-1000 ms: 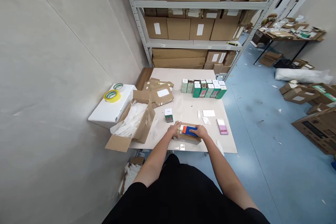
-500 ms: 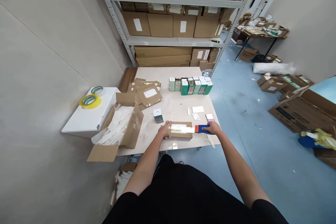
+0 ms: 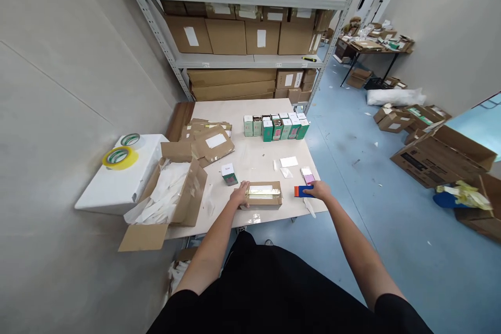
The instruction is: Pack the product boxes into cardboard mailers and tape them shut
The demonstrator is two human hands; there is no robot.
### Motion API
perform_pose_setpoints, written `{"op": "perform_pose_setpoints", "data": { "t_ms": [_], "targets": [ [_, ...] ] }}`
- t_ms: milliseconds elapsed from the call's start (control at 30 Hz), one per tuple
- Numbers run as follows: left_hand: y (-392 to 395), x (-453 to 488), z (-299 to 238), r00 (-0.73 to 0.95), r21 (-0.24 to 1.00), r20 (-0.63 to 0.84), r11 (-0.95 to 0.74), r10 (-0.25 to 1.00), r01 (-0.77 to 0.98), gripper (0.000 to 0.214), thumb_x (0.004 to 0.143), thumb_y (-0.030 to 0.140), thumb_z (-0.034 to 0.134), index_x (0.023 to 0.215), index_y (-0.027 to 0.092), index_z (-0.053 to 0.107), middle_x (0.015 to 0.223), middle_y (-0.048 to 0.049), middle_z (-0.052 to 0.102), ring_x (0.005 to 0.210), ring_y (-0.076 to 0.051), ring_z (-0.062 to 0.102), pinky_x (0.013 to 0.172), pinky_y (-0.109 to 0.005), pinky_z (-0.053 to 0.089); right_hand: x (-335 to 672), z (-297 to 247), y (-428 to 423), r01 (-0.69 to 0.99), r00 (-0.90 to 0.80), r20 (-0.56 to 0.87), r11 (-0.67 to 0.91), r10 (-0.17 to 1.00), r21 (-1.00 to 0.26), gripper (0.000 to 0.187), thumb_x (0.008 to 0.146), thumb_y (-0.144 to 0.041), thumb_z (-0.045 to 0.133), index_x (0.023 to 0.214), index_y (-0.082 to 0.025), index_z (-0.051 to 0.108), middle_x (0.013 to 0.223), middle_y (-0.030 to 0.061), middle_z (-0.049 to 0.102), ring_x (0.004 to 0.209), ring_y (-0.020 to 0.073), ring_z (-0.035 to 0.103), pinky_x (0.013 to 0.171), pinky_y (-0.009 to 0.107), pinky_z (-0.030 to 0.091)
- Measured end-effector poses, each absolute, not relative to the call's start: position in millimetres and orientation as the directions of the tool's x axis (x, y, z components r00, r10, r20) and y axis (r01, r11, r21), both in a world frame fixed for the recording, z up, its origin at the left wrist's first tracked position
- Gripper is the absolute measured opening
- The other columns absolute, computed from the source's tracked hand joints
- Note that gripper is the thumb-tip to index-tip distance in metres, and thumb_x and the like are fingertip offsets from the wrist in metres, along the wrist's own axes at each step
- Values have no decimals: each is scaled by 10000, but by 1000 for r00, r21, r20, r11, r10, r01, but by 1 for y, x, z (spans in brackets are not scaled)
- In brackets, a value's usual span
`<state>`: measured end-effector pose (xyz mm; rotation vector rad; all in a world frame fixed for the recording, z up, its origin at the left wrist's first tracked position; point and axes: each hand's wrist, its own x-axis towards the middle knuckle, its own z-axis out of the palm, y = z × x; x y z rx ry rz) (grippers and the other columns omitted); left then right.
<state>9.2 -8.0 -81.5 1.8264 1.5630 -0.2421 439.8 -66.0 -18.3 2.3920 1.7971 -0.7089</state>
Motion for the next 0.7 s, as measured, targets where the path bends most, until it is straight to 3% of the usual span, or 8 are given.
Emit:
{"op": "perform_pose_setpoints", "data": {
  "t_ms": [233,400,533,700],
  "targets": [
    [-13,12,-77,249,469,-532,37,809,883,1418,372,214,996,1585,382,281,1753,-90,69,1518,-402,355,1180,-448,430,368,-45,-60,945,251,-442,-317,861,-82,414,853,-510,731,1034,-138,732,1013,175,752,928,286,732,689,296,481],
    [-15,13,-77,236,476,-533,57,813,878,1411,373,215,997,1584,382,293,1752,-91,82,1520,-406,349,1185,-449,422,309,-86,-81,948,242,-391,-303,888,-100,291,962,-378,607,1093,-145,722,1078,181,756,1033,287,723,829,320,485],
    [-12,11,-80,230,454,-559,62,797,889,1441,384,193,990,1601,379,242,1754,-101,33,1508,-407,370,1126,-424,485,295,-109,-105,873,382,-309,-450,871,-189,401,1045,-433,420,1183,-162,681,1128,174,738,1099,287,694,901,329,463],
    [-9,9,-79,253,445,-560,29,789,895,1423,396,218,995,1602,370,254,1755,-90,-2,1513,-393,366,1138,-397,471,317,-114,-111,834,421,-242,-478,874,-275,421,1040,-284,321,1287,-107,614,1365,229,620,1305,315,552,1052,368,389]
  ]
}}
